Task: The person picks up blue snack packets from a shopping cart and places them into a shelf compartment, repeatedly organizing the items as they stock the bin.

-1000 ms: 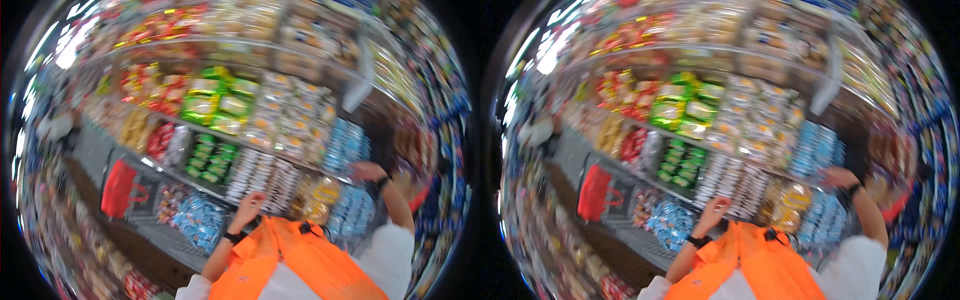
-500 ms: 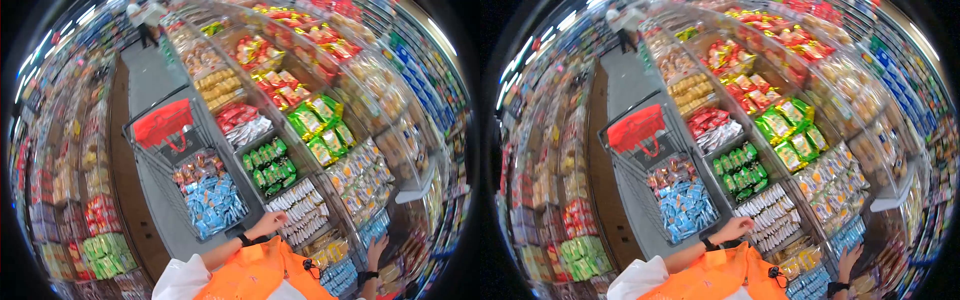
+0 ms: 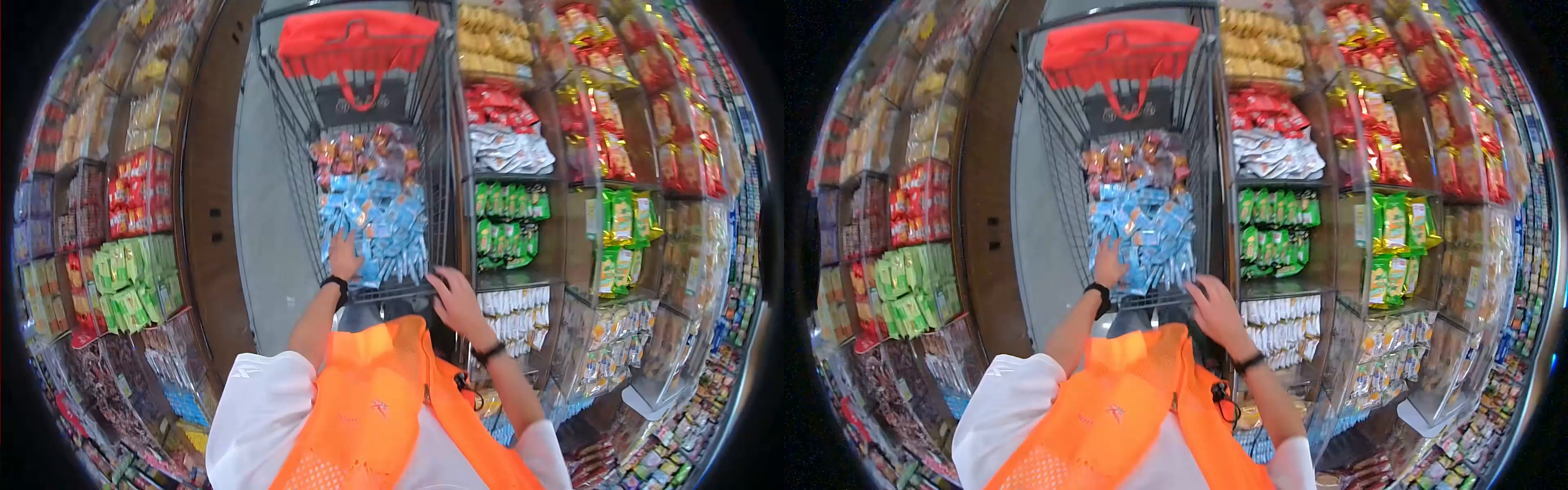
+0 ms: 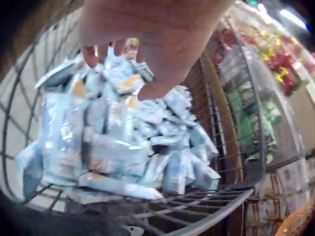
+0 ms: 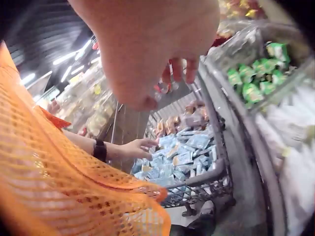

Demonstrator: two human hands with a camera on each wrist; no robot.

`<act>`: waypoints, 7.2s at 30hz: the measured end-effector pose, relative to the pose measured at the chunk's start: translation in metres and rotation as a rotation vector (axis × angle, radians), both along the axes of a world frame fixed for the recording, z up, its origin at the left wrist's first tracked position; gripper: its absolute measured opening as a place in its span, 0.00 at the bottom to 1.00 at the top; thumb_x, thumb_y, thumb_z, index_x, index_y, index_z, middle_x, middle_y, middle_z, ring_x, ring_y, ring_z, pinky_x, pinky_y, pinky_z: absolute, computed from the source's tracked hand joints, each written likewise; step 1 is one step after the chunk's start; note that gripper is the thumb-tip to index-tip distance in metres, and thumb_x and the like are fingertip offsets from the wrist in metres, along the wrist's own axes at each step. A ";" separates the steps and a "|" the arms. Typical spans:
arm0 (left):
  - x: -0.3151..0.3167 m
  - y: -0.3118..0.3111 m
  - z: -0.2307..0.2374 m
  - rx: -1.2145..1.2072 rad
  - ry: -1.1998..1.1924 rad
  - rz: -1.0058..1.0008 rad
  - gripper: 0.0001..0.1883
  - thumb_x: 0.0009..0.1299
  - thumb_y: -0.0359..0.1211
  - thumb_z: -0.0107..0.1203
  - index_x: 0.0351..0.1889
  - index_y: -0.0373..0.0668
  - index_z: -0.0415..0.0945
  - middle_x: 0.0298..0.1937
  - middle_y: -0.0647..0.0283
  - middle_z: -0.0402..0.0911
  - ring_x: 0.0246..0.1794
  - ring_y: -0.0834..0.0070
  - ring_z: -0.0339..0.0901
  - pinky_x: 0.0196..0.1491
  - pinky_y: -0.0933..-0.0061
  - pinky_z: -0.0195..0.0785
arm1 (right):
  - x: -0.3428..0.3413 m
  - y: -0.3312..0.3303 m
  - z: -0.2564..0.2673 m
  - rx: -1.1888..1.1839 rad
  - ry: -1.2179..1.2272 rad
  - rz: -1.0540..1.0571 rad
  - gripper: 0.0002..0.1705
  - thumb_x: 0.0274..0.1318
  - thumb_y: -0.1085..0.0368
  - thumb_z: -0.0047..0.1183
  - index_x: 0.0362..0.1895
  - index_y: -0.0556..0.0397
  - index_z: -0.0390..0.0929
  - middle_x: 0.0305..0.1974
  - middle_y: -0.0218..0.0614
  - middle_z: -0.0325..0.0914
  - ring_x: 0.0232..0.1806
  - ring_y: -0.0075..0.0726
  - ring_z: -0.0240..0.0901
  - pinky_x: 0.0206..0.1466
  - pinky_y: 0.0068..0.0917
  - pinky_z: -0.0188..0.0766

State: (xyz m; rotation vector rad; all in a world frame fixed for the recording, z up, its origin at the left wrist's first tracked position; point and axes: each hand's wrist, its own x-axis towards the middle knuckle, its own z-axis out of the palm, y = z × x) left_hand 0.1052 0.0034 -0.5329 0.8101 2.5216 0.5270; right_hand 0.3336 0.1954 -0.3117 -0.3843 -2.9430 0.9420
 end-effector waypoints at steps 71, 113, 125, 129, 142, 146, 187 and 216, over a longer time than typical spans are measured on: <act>-0.096 0.062 -0.053 0.408 -0.977 0.484 0.28 0.64 0.32 0.69 0.56 0.46 0.63 0.39 0.66 0.77 0.32 0.81 0.73 0.33 0.76 0.67 | -0.233 0.020 -0.250 -0.740 -0.132 -0.868 0.46 0.38 0.59 0.70 0.61 0.68 0.66 0.50 0.56 0.80 0.53 0.58 0.79 0.56 0.41 0.74; 0.179 0.095 0.299 0.418 -0.622 -0.447 0.30 0.80 0.48 0.44 0.77 0.48 0.56 0.50 0.46 0.82 0.47 0.63 0.82 0.50 0.65 0.72 | 0.090 -0.025 0.039 -0.518 0.505 -1.224 0.34 0.38 0.61 0.68 0.52 0.57 0.71 0.40 0.51 0.82 0.43 0.55 0.82 0.46 0.41 0.76; 0.169 0.138 0.312 0.353 -0.860 -0.962 0.28 0.80 0.51 0.38 0.73 0.50 0.59 0.46 0.50 0.81 0.46 0.60 0.80 0.53 0.62 0.69 | 0.117 -0.056 0.127 -0.308 0.405 -1.495 0.29 0.42 0.66 0.66 0.51 0.54 0.70 0.39 0.51 0.82 0.42 0.55 0.83 0.43 0.42 0.76; 0.187 0.141 0.299 0.320 -1.068 -0.991 0.29 0.80 0.52 0.38 0.71 0.44 0.59 0.49 0.51 0.79 0.50 0.63 0.77 0.58 0.64 0.66 | 0.140 -0.074 0.118 -0.230 0.517 -1.497 0.41 0.40 0.60 0.67 0.62 0.55 0.68 0.44 0.54 0.81 0.49 0.61 0.80 0.49 0.42 0.76; 0.236 0.113 0.356 0.074 -1.618 -1.232 0.36 0.71 0.29 0.53 0.76 0.51 0.52 0.64 0.63 0.66 0.61 0.74 0.69 0.62 0.71 0.67 | 0.200 -0.156 0.203 -0.172 0.440 -1.738 0.38 0.41 0.63 0.66 0.60 0.55 0.69 0.40 0.54 0.83 0.46 0.61 0.81 0.47 0.42 0.76; 0.257 0.118 0.373 0.062 -1.652 -1.155 0.33 0.72 0.29 0.55 0.75 0.47 0.55 0.65 0.63 0.66 0.64 0.75 0.66 0.66 0.72 0.60 | 0.217 -0.156 0.226 -0.187 0.431 -1.757 0.35 0.41 0.63 0.65 0.57 0.55 0.70 0.39 0.53 0.83 0.45 0.61 0.81 0.46 0.43 0.76; 0.242 0.108 0.417 -0.411 -1.414 -1.412 0.51 0.57 0.19 0.61 0.78 0.53 0.46 0.67 0.55 0.65 0.65 0.66 0.66 0.62 0.63 0.69 | 0.204 -0.236 0.237 -0.367 0.596 -1.412 0.40 0.45 0.60 0.69 0.64 0.54 0.69 0.54 0.46 0.77 0.56 0.49 0.76 0.58 0.38 0.71; 0.246 0.100 0.420 -0.180 -1.268 -1.439 0.34 0.65 0.27 0.65 0.70 0.40 0.64 0.58 0.57 0.78 0.57 0.74 0.75 0.60 0.71 0.68 | 0.185 -0.246 0.177 -0.754 1.172 -1.630 0.40 0.53 0.63 0.66 0.68 0.50 0.62 0.46 0.34 0.82 0.30 0.24 0.77 0.29 0.23 0.72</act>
